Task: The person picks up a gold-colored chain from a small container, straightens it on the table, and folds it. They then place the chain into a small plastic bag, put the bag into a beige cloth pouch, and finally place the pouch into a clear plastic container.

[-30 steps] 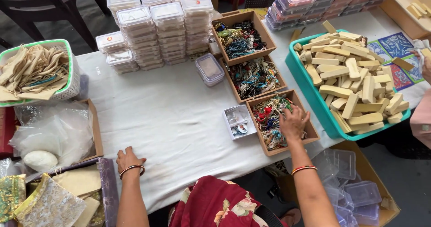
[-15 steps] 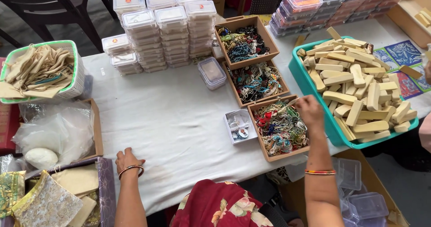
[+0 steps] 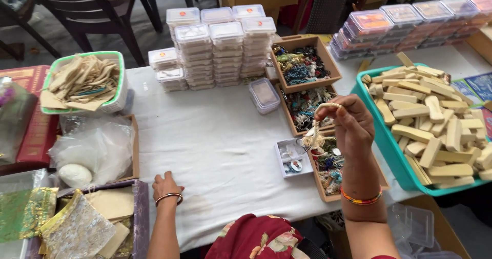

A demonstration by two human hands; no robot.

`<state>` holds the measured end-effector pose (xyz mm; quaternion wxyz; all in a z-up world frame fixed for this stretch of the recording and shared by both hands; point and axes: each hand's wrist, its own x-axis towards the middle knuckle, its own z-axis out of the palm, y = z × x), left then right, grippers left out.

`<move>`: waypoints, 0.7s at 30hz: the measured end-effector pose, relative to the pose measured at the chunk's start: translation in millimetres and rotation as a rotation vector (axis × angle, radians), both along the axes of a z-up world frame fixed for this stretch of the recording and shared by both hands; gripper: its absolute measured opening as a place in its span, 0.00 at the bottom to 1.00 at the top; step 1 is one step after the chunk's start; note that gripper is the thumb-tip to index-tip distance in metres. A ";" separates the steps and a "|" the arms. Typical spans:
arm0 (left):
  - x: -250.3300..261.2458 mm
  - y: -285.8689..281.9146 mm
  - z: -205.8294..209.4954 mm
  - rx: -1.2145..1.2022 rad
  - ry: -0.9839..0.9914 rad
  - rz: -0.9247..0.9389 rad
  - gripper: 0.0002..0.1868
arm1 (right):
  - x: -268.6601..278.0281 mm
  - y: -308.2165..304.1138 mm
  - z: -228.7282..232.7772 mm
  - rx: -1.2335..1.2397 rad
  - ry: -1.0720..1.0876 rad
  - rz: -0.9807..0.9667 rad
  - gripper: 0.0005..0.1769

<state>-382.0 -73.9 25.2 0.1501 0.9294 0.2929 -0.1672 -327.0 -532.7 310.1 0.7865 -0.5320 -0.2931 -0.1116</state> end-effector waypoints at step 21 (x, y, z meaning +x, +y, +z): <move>-8.3 -41.9 -44.1 0.043 -0.310 -0.467 0.42 | 23.9 76.7 -224.2 -1.631 -0.166 -0.421 0.25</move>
